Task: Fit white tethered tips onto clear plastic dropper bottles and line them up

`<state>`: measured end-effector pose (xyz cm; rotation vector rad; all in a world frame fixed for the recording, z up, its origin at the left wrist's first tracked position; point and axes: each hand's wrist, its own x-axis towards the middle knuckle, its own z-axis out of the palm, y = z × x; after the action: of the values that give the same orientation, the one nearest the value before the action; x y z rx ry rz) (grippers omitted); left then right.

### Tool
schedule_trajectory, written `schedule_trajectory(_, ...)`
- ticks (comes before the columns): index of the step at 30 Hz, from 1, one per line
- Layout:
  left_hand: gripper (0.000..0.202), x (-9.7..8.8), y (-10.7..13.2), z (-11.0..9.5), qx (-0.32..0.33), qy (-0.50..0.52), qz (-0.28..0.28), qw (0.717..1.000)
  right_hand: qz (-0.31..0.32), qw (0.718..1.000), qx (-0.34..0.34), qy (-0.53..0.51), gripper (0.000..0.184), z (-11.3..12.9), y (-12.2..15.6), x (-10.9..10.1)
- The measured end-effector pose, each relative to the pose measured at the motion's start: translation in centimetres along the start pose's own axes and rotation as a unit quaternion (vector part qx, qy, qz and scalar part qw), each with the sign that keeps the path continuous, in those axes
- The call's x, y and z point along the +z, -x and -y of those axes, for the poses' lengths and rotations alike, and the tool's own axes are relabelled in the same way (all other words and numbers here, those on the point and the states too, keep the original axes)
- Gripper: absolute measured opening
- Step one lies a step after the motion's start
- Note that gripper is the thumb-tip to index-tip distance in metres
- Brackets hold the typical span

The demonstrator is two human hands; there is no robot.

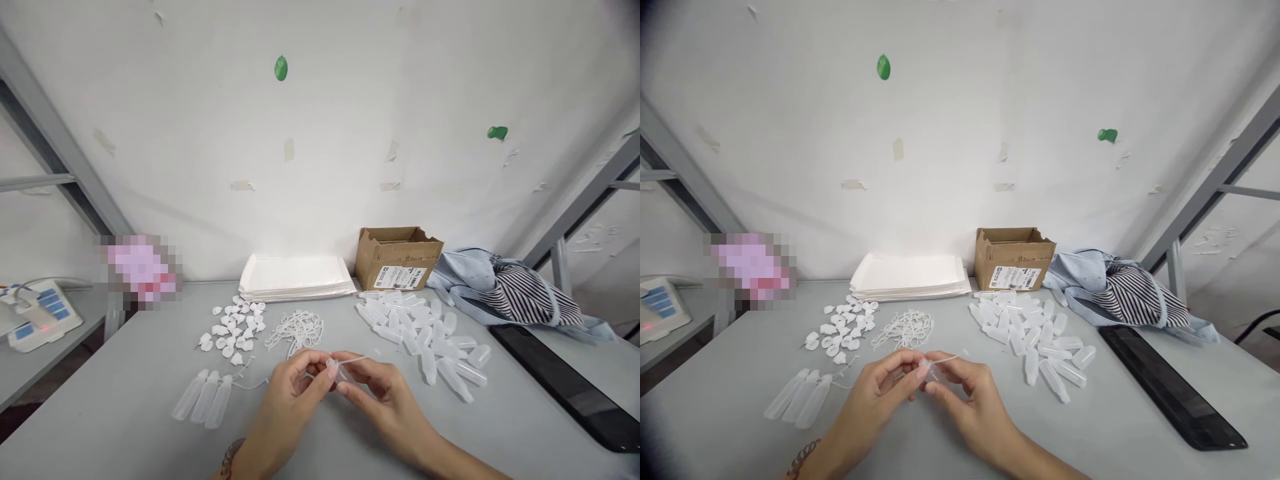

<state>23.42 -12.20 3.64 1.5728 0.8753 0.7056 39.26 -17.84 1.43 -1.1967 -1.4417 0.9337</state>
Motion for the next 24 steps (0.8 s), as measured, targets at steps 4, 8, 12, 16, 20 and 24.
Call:
schedule_trajectory(4, 0.023, -0.3, 0.1, 0.1, 0.044, -0.106, 0.003, 0.993, 0.036, 0.987, 0.041, -0.154, 0.023, 0.8, -0.5, -0.1)
schedule_trajectory(8, 0.039, -0.2, 0.4, 0.9, 0.144, -0.227, -0.034, 0.962, -0.002, 0.967, 0.104, -0.231, 0.029, 0.8, -0.9, -0.2)
schedule_trajectory(12, 0.059, 0.4, 0.8, 2.4, 0.244, -0.314, -0.049, 0.916, -0.016, 0.955, 0.131, -0.267, 0.03, 0.5, -0.8, -0.1)
schedule_trajectory(16, 0.061, 1.0, 0.9, 2.9, 0.302, -0.365, -0.075, 0.877, 0.005, 0.947, 0.137, -0.292, 0.025, 0.2, -0.6, 0.3)
schedule_trajectory(20, 0.044, 1.1, 0.9, 1.9, 0.336, -0.371, -0.089, 0.861, 0.032, 0.942, 0.147, -0.301, 0.023, 0.2, -0.4, 0.6)
schedule_trajectory(24, 0.04, 0.8, 0.9, 0.6, 0.319, -0.354, -0.047, 0.878, 0.012, 0.939, 0.147, -0.309, 0.022, 0.3, -0.5, 0.3)
